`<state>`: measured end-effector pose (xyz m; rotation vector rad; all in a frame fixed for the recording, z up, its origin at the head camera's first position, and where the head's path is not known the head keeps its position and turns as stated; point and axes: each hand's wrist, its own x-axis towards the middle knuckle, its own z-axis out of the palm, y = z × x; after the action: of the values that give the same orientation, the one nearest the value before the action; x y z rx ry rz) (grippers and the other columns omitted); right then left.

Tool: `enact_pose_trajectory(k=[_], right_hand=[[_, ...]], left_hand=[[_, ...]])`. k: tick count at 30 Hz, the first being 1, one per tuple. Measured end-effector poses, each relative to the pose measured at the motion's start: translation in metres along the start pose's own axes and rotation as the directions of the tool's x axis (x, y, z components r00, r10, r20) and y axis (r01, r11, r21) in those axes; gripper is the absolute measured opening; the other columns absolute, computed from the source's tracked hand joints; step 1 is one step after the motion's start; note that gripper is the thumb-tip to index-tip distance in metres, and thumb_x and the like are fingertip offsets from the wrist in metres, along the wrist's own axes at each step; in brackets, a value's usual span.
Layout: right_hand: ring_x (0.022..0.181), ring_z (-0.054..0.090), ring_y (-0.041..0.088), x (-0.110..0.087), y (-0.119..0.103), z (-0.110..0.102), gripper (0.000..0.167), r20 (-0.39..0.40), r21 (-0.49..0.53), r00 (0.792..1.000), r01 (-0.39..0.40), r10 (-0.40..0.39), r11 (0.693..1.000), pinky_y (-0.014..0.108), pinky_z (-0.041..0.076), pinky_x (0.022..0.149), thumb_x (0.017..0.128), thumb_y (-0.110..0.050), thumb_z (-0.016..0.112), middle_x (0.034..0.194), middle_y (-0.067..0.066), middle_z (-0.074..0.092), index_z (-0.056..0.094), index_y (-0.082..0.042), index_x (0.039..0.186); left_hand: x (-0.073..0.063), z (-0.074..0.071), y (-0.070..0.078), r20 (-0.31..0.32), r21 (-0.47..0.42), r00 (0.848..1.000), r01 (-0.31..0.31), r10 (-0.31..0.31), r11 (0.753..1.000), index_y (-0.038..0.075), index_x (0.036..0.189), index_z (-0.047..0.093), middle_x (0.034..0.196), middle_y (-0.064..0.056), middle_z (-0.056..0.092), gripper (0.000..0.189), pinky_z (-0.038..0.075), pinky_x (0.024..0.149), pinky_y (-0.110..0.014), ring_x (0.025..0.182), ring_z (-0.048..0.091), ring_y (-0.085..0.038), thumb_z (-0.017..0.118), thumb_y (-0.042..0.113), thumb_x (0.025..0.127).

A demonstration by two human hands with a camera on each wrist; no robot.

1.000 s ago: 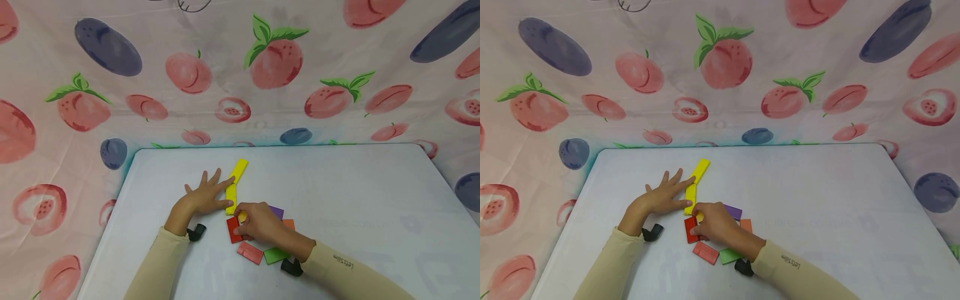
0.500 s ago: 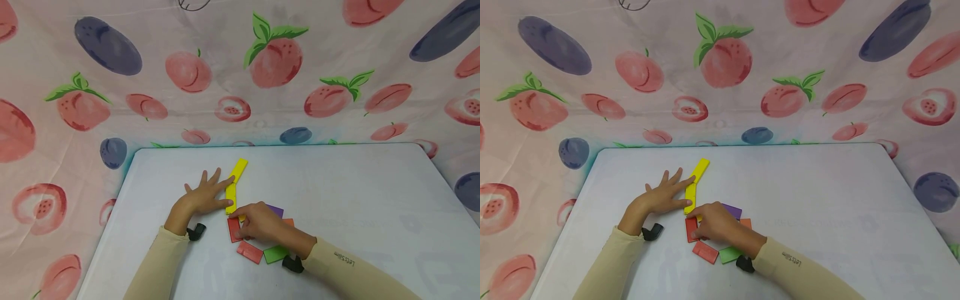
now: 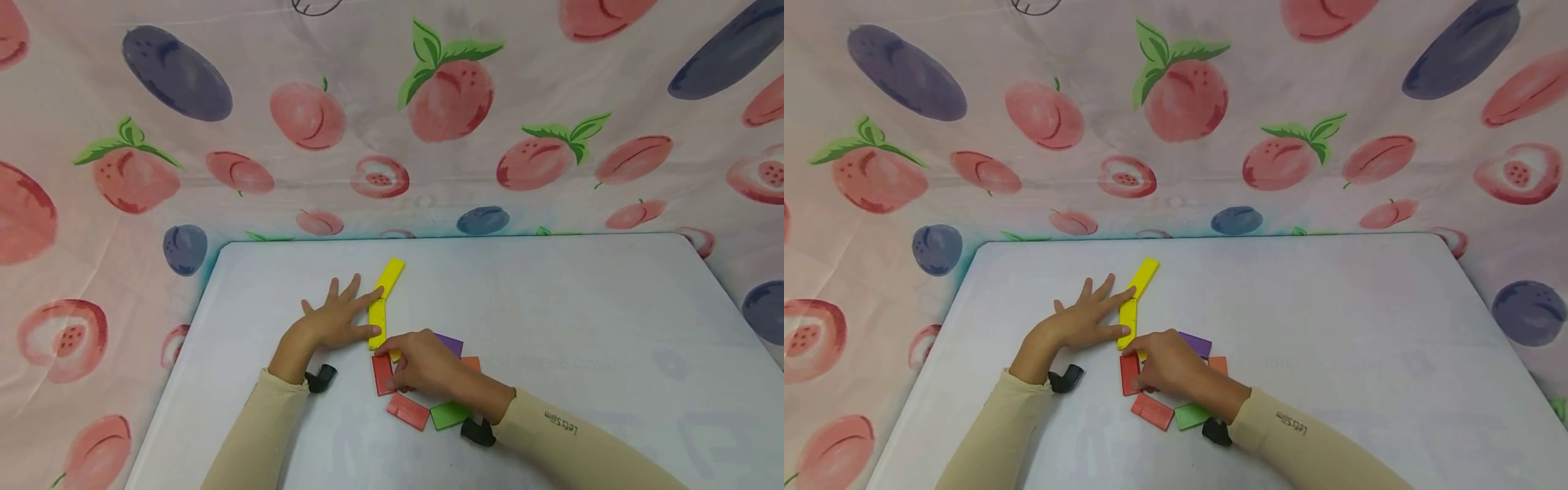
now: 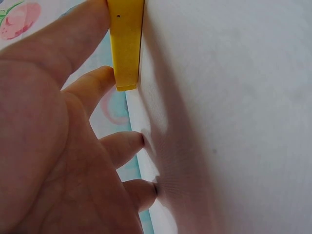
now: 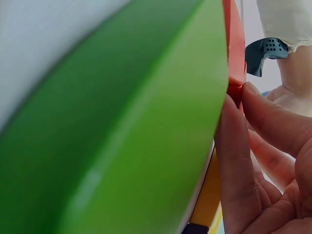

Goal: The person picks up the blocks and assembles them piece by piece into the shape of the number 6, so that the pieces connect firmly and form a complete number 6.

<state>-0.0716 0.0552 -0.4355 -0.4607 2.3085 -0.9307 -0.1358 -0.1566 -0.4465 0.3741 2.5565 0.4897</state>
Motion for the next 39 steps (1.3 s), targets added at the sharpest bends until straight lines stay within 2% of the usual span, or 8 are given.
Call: enact_pose_trajectory(k=[11,28,33,39], right_hand=[[0.054,0.064,0.013,0.0,0.002,0.001,0.05,-0.002,0.013,1.0,0.019,-0.019,1.0,0.021,0.042,0.049,0.084,-0.014,0.084,0.06,-0.003,0.068,0.069,-0.018,0.132],[0.057,0.067,0.014,-0.001,0.003,-0.002,0.048,-0.005,0.057,0.999,0.032,-0.032,0.998,0.025,0.05,0.052,0.084,-0.012,0.084,0.063,-0.003,0.071,0.069,-0.012,0.13],[0.06,0.067,0.014,-0.006,0.006,-0.012,0.047,-0.044,0.079,0.999,0.022,-0.019,0.997,0.026,0.051,0.057,0.084,-0.016,0.084,0.067,-0.004,0.071,0.069,-0.013,0.129],[0.065,0.064,0.01,-0.012,0.017,-0.03,0.047,-0.137,-0.001,0.991,0.003,-0.003,1.0,0.026,0.052,0.062,0.086,-0.024,0.084,0.071,-0.01,0.069,0.069,-0.02,0.13]], left_hand=[[0.001,0.001,-0.001,0.002,0.0,1.0,0.0,0.0,1.0,0.049,0.158,0.029,0.174,-0.004,0.002,0.078,-0.006,0.102,-0.091,0.157,-0.011,-0.046,0.066,0.062,0.09],[0.0,0.001,-0.001,0.003,0.007,1.0,0.008,-0.008,1.0,0.049,0.158,0.029,0.174,-0.004,0.002,0.078,-0.005,0.103,-0.091,0.157,-0.012,-0.046,0.065,0.062,0.09],[0.001,0.001,-0.001,0.004,0.005,1.0,0.013,-0.013,1.0,0.05,0.158,0.028,0.174,-0.004,0.002,0.079,-0.006,0.103,-0.09,0.157,-0.012,-0.045,0.065,0.063,0.09],[0.0,0.001,-0.002,0.003,0.001,1.0,0.006,-0.006,1.0,0.049,0.159,0.026,0.174,-0.004,0.001,0.079,-0.006,0.102,-0.09,0.157,-0.012,-0.046,0.065,0.062,0.091]])
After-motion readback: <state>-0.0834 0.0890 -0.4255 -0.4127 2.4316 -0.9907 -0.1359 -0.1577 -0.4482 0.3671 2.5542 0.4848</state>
